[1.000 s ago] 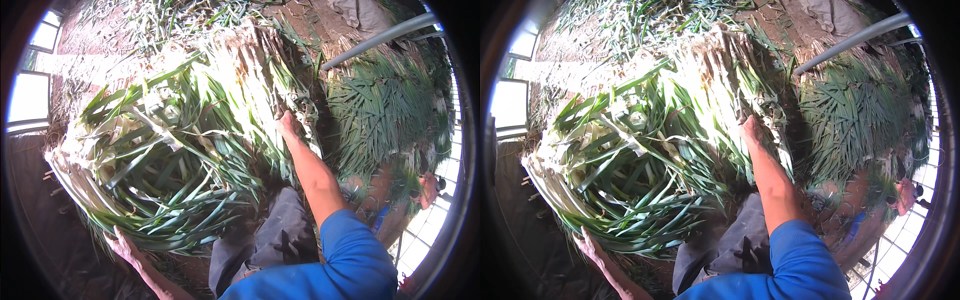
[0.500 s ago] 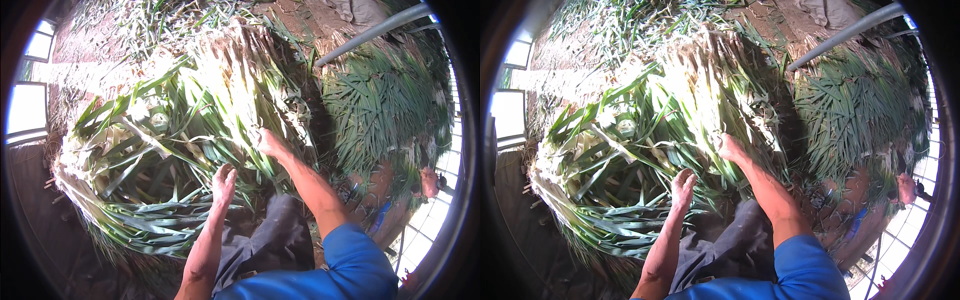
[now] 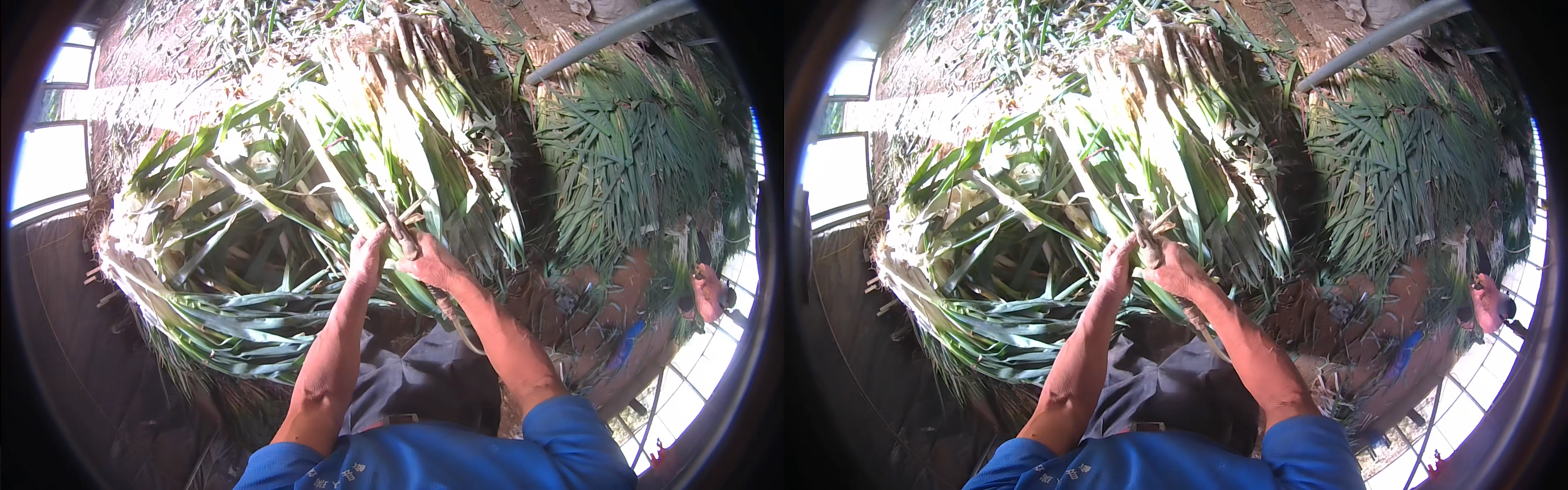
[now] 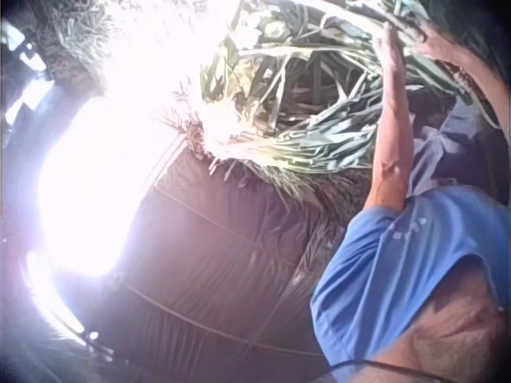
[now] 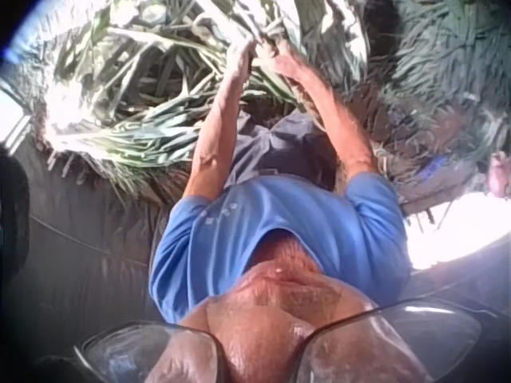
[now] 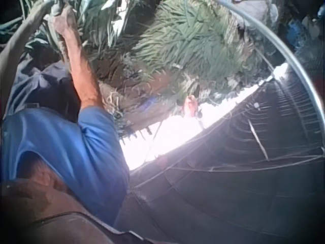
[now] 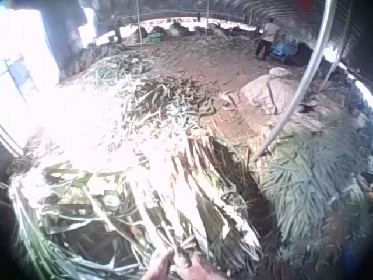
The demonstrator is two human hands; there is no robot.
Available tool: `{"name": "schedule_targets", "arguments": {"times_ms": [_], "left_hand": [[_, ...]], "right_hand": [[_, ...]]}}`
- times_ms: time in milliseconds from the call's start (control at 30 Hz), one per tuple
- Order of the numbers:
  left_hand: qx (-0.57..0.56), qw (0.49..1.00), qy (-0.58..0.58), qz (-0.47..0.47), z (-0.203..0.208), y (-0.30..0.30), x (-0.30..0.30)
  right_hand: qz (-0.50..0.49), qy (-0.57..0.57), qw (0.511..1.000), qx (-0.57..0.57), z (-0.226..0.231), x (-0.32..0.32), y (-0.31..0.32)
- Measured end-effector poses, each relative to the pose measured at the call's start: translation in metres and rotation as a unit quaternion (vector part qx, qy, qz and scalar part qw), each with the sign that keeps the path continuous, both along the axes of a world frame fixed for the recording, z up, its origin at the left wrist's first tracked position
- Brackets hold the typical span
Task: The person repeatedly picks up bundles of long green plant stalks from a large pile, separates them by hand, and places them back onto the pile. The hands work continuously to sort and arrange the stalks.
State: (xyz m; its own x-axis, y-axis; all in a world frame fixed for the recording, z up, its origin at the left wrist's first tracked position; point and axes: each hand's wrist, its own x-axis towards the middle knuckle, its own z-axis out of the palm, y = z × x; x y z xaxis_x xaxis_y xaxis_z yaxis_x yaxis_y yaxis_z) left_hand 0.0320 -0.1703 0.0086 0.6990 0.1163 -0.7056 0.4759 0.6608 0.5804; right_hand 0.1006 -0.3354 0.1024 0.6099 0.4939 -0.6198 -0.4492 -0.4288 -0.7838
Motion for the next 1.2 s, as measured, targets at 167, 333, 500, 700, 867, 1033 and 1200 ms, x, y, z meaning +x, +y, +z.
{"name": "schedule_targets", "arguments": {"times_ms": [167, 333, 500, 700, 867, 1033, 1200], "left_hand": [[0.154, 0.975, 0.060, -0.147, 0.008, 0.020, -0.037], [0.073, 0.981, 0.043, -0.173, 0.017, 0.018, -0.052], [0.035, 0.985, 0.016, -0.168, -0.003, 0.016, -0.065], [0.019, 0.989, -0.029, -0.143, 0.003, 0.015, -0.083], [0.027, 0.997, 0.010, -0.076, 0.005, 0.020, -0.099], [-0.013, 0.997, -0.010, -0.070, 0.040, 0.022, -0.091], [0.002, 0.992, -0.009, -0.127, 0.027, 0.032, -0.104]], "right_hand": [[0.133, -0.193, 0.956, -0.176, -0.009, -0.040, -0.020], [0.269, -0.142, 0.915, -0.263, 0.045, -0.054, -0.017], [0.337, -0.105, 0.891, -0.284, 0.065, -0.060, -0.024], [0.299, -0.089, 0.900, -0.304, 0.066, -0.067, -0.005], [0.326, -0.133, 0.890, -0.291, 0.034, -0.069, 0.028], [0.269, -0.119, 0.901, -0.318, -0.005, -0.043, 0.070], [0.256, -0.170, 0.903, -0.301, -0.053, -0.019, 0.115]]}}
